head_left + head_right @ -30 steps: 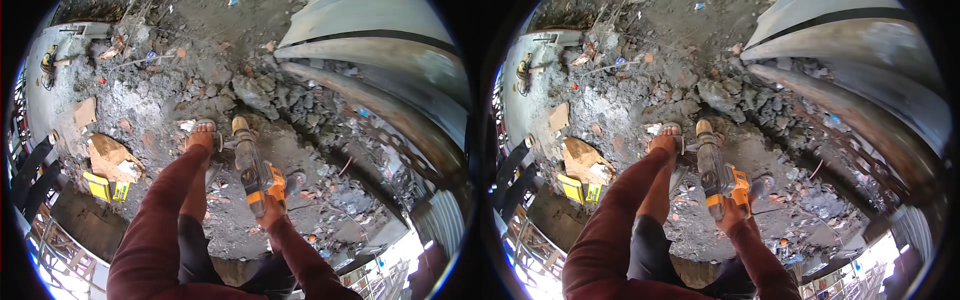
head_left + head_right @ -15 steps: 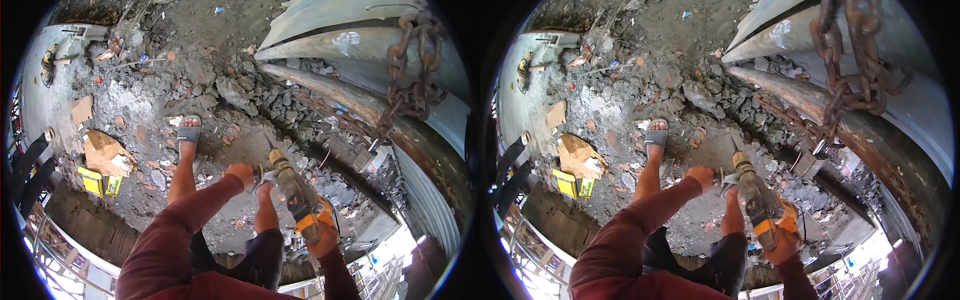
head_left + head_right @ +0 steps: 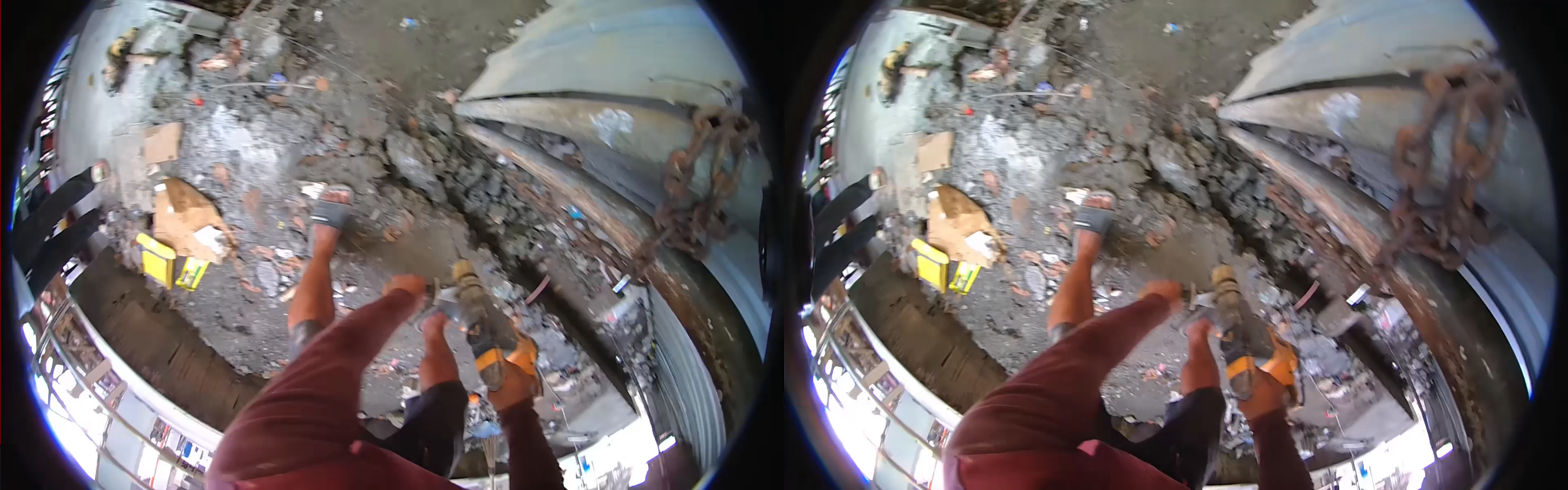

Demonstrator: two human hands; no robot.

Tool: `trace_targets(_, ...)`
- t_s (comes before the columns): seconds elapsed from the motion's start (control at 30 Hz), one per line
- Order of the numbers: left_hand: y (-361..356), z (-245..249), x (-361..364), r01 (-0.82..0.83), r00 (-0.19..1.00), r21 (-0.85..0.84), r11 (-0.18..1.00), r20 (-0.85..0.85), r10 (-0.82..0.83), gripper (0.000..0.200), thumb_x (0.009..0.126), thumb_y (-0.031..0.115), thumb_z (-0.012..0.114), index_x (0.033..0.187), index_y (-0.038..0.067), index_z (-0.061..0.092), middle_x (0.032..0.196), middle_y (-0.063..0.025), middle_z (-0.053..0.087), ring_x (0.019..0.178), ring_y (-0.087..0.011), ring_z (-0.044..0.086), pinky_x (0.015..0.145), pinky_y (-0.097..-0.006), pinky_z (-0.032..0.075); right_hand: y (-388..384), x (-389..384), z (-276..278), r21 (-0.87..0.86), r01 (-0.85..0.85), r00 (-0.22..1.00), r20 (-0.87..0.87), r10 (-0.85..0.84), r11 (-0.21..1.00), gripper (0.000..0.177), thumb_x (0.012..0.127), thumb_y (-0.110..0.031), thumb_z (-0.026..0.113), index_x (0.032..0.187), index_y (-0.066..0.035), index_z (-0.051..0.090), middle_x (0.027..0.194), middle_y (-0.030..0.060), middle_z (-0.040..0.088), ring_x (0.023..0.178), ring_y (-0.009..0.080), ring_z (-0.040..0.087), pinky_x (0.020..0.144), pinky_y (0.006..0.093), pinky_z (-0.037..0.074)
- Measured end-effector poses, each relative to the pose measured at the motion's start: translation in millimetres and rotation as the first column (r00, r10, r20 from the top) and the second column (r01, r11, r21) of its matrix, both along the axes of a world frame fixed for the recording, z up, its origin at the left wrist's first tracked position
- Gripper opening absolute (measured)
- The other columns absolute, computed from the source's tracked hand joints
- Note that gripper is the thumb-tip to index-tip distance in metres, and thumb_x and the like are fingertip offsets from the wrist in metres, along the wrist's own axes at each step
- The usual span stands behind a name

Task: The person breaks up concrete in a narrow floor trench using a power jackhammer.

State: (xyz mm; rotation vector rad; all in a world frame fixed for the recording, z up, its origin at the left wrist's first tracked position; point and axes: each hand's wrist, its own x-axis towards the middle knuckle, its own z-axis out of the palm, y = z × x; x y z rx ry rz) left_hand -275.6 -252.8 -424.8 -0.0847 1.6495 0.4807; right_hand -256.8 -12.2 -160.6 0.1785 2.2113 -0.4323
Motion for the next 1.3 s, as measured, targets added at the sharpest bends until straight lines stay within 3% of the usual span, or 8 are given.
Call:
trace_targets(0.27, -6, 30, 17, 0.069, 0.984, 0.103, 0.992, -0.172, -0.051, 0.029, 0.088, 0.023, 0.062, 0.107, 0.007, 0.076, 0.110, -0.0184, 0.074, 0.105, -0.0361, 0.073, 0.089, -0.0472, 0.058, -8, -2, 62, 0.031, -0.015, 0.998, 0.065, 0.013, 0.999, 0.034, 0.072, -0.009, 0.078, 0.105, -0.005, 0.070, 0.092, 0.0182, 0.070, 0.088, 0.0415, 0.069, 0.077, 0.0469, 0.056)
trace_targets(0.37, -2, 14, 15, 0.023, 0.985, 0.053, 0.998, -0.170, -0.013, 0.029, 0.087, 0.023, 0.062, 0.108, 0.008, 0.076, 0.111, -0.0179, 0.074, 0.106, -0.0348, 0.073, 0.091, -0.0461, 0.058, 1, -6, 34, -0.050, -0.047, 0.999, 0.025, 0.048, 0.998, 0.036, 0.071, -0.008, 0.078, 0.106, -0.006, 0.069, 0.094, 0.0183, 0.070, 0.089, 0.0413, 0.068, 0.079, 0.0480, 0.056)
trace_targets(0.5, 8, -40, -11, 0.021, 0.995, 0.013, 1.000, -0.098, -0.020, 0.033, 0.086, 0.023, 0.063, 0.112, 0.008, 0.076, 0.114, -0.0178, 0.074, 0.109, -0.0340, 0.072, 0.092, -0.0449, 0.058, 6, -44, -17, 0.039, -0.071, 0.996, 0.049, 0.069, 0.997, 0.032, 0.070, -0.014, 0.078, 0.101, -0.010, 0.071, 0.092, 0.0150, 0.072, 0.089, 0.0394, 0.069, 0.078, 0.0482, 0.055)
trace_targets(0.6, 16, -20, -35, 0.054, 0.999, 0.048, 0.997, 0.002, -0.055, 0.035, 0.085, 0.022, 0.063, 0.114, 0.008, 0.076, 0.118, -0.0182, 0.074, 0.111, -0.0343, 0.071, 0.093, -0.0442, 0.057, 29, -82, -20, -0.005, -0.103, 0.993, 0.049, 0.103, 0.995, 0.022, 0.069, -0.014, 0.079, 0.090, -0.008, 0.073, 0.082, 0.0189, 0.071, 0.085, 0.0416, 0.070, 0.073, 0.0485, 0.056)
trace_targets(0.83, 41, -43, -60, -0.031, 0.999, 0.110, 0.993, 0.036, 0.027, 0.040, 0.085, 0.026, 0.066, 0.121, 0.009, 0.074, 0.126, -0.0164, 0.071, 0.119, -0.0320, 0.068, 0.098, -0.0416, 0.055, 55, -206, -54, -0.044, -0.269, 0.963, -0.039, 0.267, 0.962, 0.035, 0.067, -0.024, 0.086, 0.097, -0.010, 0.076, 0.084, 0.0176, 0.074, 0.080, 0.0363, 0.073, 0.073, 0.0421, 0.058)
trace_targets(0.93, 35, -33, -81, -0.077, 0.994, 0.002, 0.997, 0.079, 0.077, 0.043, 0.085, 0.028, 0.066, 0.122, 0.008, 0.073, 0.126, -0.0157, 0.071, 0.119, -0.0326, 0.068, 0.098, -0.0413, 0.055, 41, -248, -70, -0.038, -0.336, 0.941, 0.039, 0.337, 0.941, 0.036, 0.067, -0.022, 0.087, 0.100, -0.009, 0.077, 0.089, 0.0171, 0.075, 0.084, 0.0347, 0.073, 0.076, 0.0417, 0.058)
trace_targets(1.23, 50, -45, -45, -0.226, 0.972, -0.020, 0.974, 0.069, 0.227, 0.042, 0.085, 0.028, 0.065, 0.120, 0.006, 0.073, 0.123, -0.0204, 0.071, 0.119, -0.0345, 0.068, 0.100, -0.0430, 0.054, 53, -243, -100, -0.024, -0.325, 0.943, 0.063, 0.326, 0.945, 0.044, 0.061, -0.026, 0.092, 0.098, -0.008, 0.077, 0.090, 0.0158, 0.076, 0.086, 0.0325, 0.074, 0.080, 0.0394, 0.057)
trace_targets(1.3, 64, -46, -40, -0.295, 0.950, -0.005, 0.955, 0.103, 0.294, 0.041, 0.086, 0.029, 0.065, 0.117, 0.004, 0.074, 0.120, -0.0230, 0.071, 0.117, -0.0367, 0.068, 0.099, -0.0442, 0.054, 63, -242, -104, -0.037, -0.193, 0.977, 0.088, 0.196, 0.981, 0.046, 0.060, -0.024, 0.091, 0.099, -0.005, 0.076, 0.093, 0.0151, 0.077, 0.088, 0.0293, 0.075, 0.082, 0.0375, 0.058)
